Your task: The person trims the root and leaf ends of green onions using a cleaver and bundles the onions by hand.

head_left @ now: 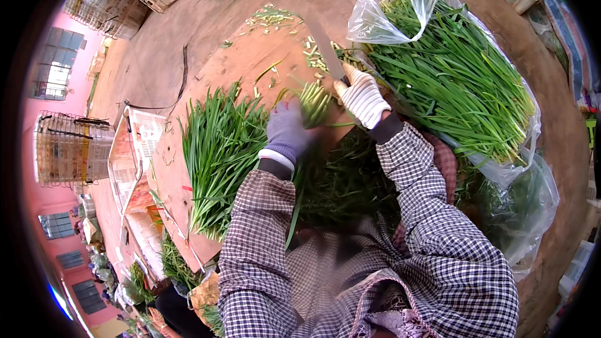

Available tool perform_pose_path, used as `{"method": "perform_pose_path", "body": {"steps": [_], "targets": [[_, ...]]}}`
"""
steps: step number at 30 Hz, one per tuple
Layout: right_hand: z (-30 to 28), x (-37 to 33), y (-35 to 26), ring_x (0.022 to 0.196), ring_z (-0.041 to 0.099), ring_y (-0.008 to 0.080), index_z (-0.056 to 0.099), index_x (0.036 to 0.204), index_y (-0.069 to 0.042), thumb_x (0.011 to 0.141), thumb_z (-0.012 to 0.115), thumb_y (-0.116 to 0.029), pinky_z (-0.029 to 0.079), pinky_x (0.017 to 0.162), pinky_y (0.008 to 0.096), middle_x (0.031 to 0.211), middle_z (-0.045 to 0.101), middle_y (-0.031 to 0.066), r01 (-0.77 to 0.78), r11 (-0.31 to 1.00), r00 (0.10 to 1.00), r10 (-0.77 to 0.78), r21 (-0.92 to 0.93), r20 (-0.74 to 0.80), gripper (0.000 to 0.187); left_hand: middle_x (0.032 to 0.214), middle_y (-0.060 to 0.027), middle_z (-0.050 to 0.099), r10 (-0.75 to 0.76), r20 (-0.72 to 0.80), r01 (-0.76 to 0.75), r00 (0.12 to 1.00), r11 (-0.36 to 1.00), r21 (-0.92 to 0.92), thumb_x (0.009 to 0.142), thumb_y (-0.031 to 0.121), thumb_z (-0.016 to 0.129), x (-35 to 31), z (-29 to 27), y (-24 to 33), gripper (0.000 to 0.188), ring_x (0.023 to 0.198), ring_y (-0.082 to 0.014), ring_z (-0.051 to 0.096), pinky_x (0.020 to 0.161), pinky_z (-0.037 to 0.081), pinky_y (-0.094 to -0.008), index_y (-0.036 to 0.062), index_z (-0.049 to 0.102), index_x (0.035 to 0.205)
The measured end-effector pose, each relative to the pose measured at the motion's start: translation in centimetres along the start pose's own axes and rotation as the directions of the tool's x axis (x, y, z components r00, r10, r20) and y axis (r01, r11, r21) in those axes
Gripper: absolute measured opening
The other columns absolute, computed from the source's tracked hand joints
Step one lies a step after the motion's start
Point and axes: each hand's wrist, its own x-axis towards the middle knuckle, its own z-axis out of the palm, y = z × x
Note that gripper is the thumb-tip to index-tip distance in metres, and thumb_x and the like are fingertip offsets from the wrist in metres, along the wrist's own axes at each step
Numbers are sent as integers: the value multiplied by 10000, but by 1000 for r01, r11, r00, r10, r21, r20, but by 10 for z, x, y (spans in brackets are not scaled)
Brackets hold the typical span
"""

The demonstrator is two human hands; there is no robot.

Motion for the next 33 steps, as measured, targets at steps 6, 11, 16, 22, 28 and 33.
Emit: {"method": "perform_pose_path", "body": {"steps": [6, 11, 16, 22, 28, 33], "targets": [[-73, -28, -36, 619, 600, 369, 595, 957, -33, 865, 589, -235, 490, 575, 421, 680, 599, 186, 308, 951, 924, -308, 34, 228, 222, 1145, -238, 532, 89, -74, -87, 993, 996, 28, 714, 456, 732, -1, 4, -11, 761, 1057, -395, 526, 880, 453, -454, -22, 460, 1240], [-79, -69, -25, 538, 564, 354, 519, 775, -28, 859, 599, -256, 429, 476, 439, 576, 534, 156, 347, 892, 850, -170, -289, 499, 256, 1136, -219, 531, 75, -59, -73, 995, 996, 43, 725, 439, 724, 5, 8, -8, 694, 1062, -403, 521, 871, 456, -460, 7, 475, 1208], [-71, -74, -21, 517, 560, 336, 511, 764, -30, 868, 576, -230, 420, 459, 428, 561, 529, 151, 408, 844, 862, -229, -349, 453, 235, 1125, -222, 527, 91, -83, -89, 992, 996, 33, 725, 437, 725, 5, 10, -11, 666, 1044, -402, 537, 857, 462, -467, 21, 482, 1185], [-72, -67, -13, 498, 553, 349, 507, 760, -26, 865, 578, -235, 422, 459, 432, 544, 525, 162, 461, 831, 839, -294, -310, 458, 245, 1140, -228, 523, 84, -54, -85, 995, 996, -28, 724, 426, 726, 5, 10, -12, 665, 1018, -401, 555, 858, 460, -473, 12, 482, 1183], [-69, -70, -16, 504, 552, 350, 504, 749, -23, 863, 580, -224, 426, 467, 436, 544, 517, 161, 419, 843, 860, -248, -337, 447, 243, 1144, -228, 523, 121, -84, -122, 989, 992, -9, 715, 412, 734, 6, 12, -15, 648, 1040, -406, 538, 849, 462, -484, 12, 489, 1162], [-75, -66, -16, 509, 558, 349, 503, 741, -23, 868, 569, -223, 428, 472, 428, 544, 518, 159, 403, 863, 831, -206, -304, 517, 247, 1143, -214, 524, 133, -75, -135, 988, 990, -28, 714, 415, 733, 8, 13, -15, 647, 1030, -410, 530, 839, 461, -488, 19, 489, 1163]]}}
